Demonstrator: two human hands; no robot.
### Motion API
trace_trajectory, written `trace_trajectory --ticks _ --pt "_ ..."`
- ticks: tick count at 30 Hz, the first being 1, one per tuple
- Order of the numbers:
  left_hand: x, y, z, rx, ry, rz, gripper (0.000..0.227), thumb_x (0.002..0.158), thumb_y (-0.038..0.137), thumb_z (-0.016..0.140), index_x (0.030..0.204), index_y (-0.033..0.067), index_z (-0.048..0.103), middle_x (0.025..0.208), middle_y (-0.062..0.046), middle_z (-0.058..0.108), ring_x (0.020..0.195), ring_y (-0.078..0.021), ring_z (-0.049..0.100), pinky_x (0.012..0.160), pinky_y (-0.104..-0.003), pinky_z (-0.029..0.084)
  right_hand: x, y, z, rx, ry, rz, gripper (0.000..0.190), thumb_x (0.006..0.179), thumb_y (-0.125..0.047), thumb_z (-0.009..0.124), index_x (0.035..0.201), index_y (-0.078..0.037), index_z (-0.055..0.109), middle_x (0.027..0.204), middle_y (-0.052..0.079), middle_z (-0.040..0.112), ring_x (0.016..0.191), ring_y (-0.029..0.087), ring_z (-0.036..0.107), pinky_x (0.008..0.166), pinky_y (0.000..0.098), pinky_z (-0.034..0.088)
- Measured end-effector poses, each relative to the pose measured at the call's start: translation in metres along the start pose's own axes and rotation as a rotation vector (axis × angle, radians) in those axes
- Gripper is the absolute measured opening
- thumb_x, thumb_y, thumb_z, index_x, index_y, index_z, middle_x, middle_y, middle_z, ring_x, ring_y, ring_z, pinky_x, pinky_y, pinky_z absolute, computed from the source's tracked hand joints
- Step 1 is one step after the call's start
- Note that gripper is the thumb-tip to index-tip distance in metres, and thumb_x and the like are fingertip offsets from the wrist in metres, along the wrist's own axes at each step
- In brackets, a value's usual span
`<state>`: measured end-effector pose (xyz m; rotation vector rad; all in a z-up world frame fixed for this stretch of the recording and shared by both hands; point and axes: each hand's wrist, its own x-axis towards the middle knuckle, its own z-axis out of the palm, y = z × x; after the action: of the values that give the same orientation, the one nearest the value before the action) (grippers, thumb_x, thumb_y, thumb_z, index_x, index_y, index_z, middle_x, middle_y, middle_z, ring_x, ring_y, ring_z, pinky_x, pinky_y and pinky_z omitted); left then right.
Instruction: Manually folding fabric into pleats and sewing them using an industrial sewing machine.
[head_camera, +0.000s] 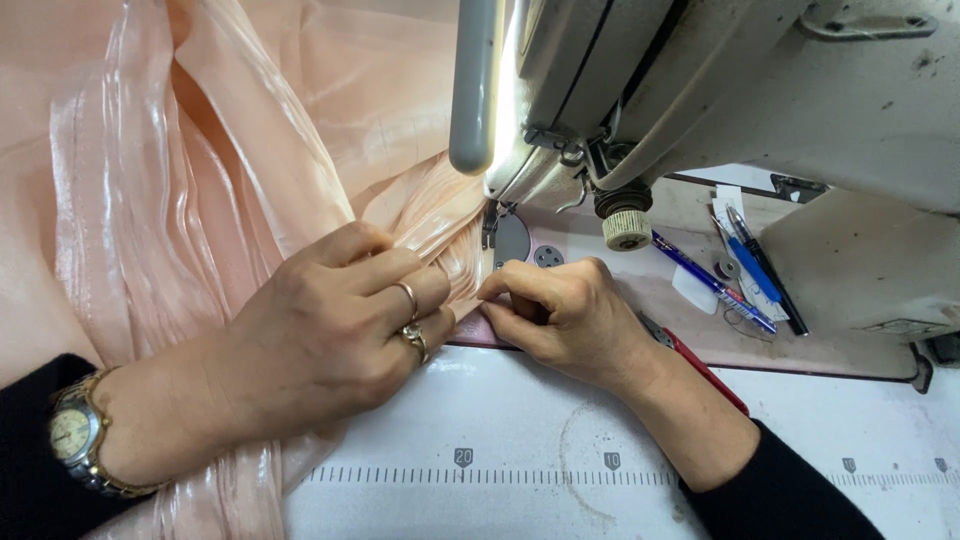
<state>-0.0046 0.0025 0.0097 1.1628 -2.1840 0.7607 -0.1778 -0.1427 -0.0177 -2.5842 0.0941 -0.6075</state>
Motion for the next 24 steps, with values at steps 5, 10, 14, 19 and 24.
trace_trajectory --ticks 5,10,14,19,24 --pt "0.002 0.012 0.001 -0.107 0.011 0.044 0.038 0.097 0.000 0.055 0.060 0.0058 0.049 0.081 -0.007 0.055 0.063 -0.0222 0.044 0.064 -0.036 0.040 -0.001 -0.004 -0.006 -0.019 0.018 -0.061 0.011 0.084 -0.003 0.067 0.092 -0.010 0.064 0.055 0.000 0.047 0.046 0.011 0.042 0.047 0.0233 0.036" --pt "0.001 0.018 0.004 -0.151 -0.004 0.050 0.033 0.093 -0.005 0.048 0.063 0.0062 0.049 0.078 -0.008 0.050 0.064 -0.0242 0.042 0.063 -0.037 0.038 -0.007 -0.006 -0.014 -0.067 0.041 -0.144 0.017 0.085 -0.006 0.073 0.100 -0.009 0.066 0.055 0.000 0.050 0.045 0.013 0.048 0.048 0.0236 0.041" --pt "0.001 0.021 0.005 -0.152 -0.011 0.076 0.031 0.092 -0.007 0.045 0.064 0.0067 0.046 0.077 -0.008 0.047 0.061 -0.0230 0.039 0.061 -0.036 0.036 -0.013 -0.008 -0.014 -0.149 0.062 -0.278 0.010 0.089 -0.012 0.071 0.097 -0.008 0.068 0.064 0.000 0.056 0.044 0.018 0.038 0.045 0.0294 0.037" --pt "0.003 0.023 0.006 -0.163 0.003 0.100 0.042 0.095 -0.006 0.046 0.058 0.0100 0.038 0.070 -0.005 0.040 0.059 -0.0213 0.034 0.055 -0.035 0.031 -0.018 -0.020 -0.013 -0.185 0.004 -0.396 0.019 0.097 -0.013 0.059 0.112 -0.003 0.063 0.056 -0.002 0.035 0.045 0.015 0.024 0.042 0.0303 0.024" --pt "-0.001 0.025 0.012 -0.213 -0.016 0.070 0.029 0.092 -0.006 0.043 0.066 0.0063 0.047 0.074 -0.006 0.045 0.059 -0.0210 0.037 0.057 -0.036 0.034 -0.021 -0.026 -0.010 -0.271 0.001 -0.380 0.010 0.093 0.001 0.054 0.091 -0.002 0.064 0.054 0.000 0.027 0.047 0.016 0.017 0.038 0.0306 0.018"
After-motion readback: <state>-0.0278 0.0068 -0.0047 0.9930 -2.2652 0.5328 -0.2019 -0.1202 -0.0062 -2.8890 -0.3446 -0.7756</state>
